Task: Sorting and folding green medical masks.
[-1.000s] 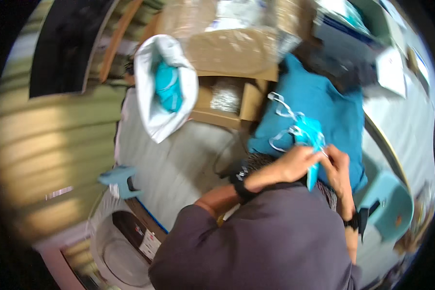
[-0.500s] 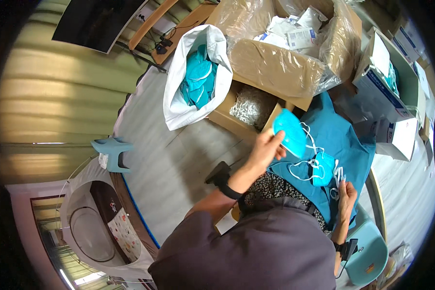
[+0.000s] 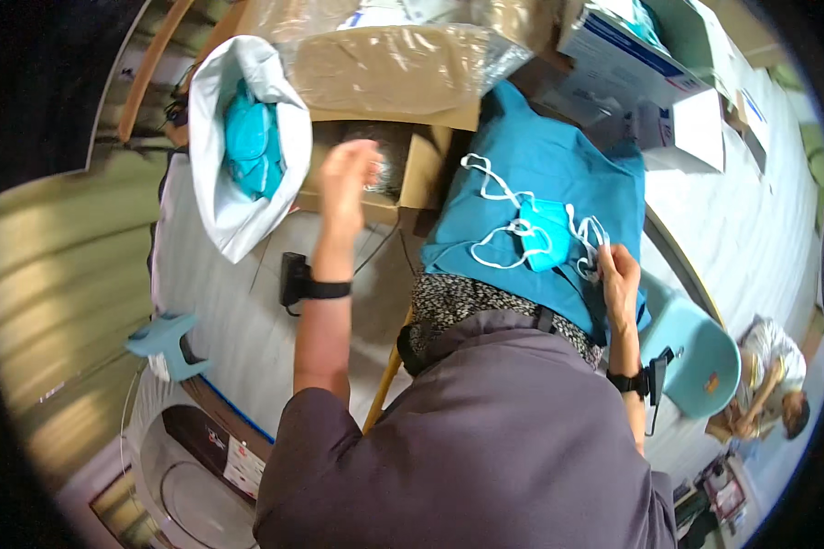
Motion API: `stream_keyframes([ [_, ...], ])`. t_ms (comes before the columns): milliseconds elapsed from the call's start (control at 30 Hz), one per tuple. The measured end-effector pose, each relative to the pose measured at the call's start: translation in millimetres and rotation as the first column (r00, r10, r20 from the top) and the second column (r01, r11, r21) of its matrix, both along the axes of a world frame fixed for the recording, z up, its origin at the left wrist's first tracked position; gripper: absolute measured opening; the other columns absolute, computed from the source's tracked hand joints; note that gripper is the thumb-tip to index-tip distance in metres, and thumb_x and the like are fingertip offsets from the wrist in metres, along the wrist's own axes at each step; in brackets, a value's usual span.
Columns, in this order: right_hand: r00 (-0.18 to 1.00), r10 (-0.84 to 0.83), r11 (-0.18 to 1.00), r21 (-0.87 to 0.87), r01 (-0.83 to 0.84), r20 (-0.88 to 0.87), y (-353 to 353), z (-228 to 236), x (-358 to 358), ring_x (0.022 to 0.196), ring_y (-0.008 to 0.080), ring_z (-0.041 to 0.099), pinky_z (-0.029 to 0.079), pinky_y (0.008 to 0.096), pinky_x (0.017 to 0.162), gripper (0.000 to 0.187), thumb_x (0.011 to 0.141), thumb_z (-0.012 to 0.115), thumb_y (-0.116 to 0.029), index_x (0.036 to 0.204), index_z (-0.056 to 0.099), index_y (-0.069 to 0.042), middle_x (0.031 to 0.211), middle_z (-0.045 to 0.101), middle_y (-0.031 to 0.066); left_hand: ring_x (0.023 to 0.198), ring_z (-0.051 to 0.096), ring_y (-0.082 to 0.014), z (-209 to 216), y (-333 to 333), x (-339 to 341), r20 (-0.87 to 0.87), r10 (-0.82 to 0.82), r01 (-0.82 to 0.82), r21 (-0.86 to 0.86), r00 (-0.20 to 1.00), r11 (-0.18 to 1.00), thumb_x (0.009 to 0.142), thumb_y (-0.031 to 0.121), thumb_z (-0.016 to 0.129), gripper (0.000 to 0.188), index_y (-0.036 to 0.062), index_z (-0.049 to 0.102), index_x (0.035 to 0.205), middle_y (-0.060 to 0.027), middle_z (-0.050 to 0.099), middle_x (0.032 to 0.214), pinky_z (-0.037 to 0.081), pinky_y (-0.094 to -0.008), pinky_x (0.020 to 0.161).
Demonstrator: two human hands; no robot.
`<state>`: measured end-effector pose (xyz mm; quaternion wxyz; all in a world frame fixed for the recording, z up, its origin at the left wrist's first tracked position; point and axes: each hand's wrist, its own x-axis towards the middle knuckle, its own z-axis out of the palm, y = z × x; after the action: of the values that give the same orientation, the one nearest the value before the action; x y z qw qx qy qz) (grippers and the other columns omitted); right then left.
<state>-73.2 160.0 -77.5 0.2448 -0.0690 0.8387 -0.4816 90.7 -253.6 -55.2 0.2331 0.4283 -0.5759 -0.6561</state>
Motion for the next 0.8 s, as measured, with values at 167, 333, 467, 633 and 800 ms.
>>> stream_keyframes([
  [167,0.996,-0.052,0.998,-0.03,0.054,0.068,1,11,0,0.059,0.0054,0.046,0.035,0.0226,0.053,0.028,0.097,0.059,-0.023,0.077,0.059,-0.003,0.065,0.052,-0.0036,0.069,0.063,-0.0132,4,138,-53,0.02,-0.534,0.516,-0.288,0.845,0.807,0.085,0.012,0.071,0.013,0.0013,0.067,0.09,-0.0051,0.068,0.087,0.051,-0.0267,0.062],
  [333,0.996,-0.042,0.999,-0.001,0.042,0.073,5,10,5,0.06,0.0049,0.045,0.035,0.0216,0.054,0.025,0.097,0.059,-0.021,0.08,0.06,-0.003,0.066,0.052,-0.0037,0.088,0.059,-0.0263,17,204,-62,0.476,-0.648,0.682,-0.726,0.594,0.091,0.075,0.025,0.076,0.023,0.0071,0.067,0.086,-0.0062,0.063,0.089,0.047,-0.0381,0.077],
  [467,0.982,-0.172,0.967,-0.177,0.183,0.074,2,16,10,0.06,0.0044,0.044,0.033,0.0213,0.054,0.025,0.098,0.059,-0.024,0.081,0.06,-0.005,0.066,0.052,-0.0043,0.089,0.058,-0.0251,4,195,-63,0.516,-0.58,0.637,-0.771,0.63,0.007,0.074,0.019,0.075,0.018,0.0079,0.068,0.086,-0.005,0.063,0.095,0.047,-0.037,0.076],
  [633,0.967,-0.18,0.912,-0.338,0.232,0.178,-9,44,6,0.059,0.002,0.042,0.03,0.0183,0.051,0.023,0.098,0.058,-0.025,0.089,0.064,-0.005,0.067,0.053,-0.005,0.087,0.062,-0.017,45,160,-79,0.073,-0.359,0.308,-0.684,0.931,0.661,0.079,0.006,0.073,0.01,0.0066,0.071,0.089,-0.0042,0.067,0.094,0.048,-0.0287,0.075],
  [800,0.988,-0.028,0.866,-0.489,0.099,0.151,-54,79,9,0.062,0.0015,0.047,0.033,0.0187,0.054,0.015,0.097,0.059,-0.017,0.093,0.066,-0.005,0.07,0.056,-0.0055,0.077,0.058,-0.0054,53,157,-88,-0.21,-0.135,0.157,0.093,0.968,0.983,0.09,0.009,0.068,0.018,-0.0055,0.064,0.099,-0.004,0.067,0.087,0.045,-0.0205,0.069],
])
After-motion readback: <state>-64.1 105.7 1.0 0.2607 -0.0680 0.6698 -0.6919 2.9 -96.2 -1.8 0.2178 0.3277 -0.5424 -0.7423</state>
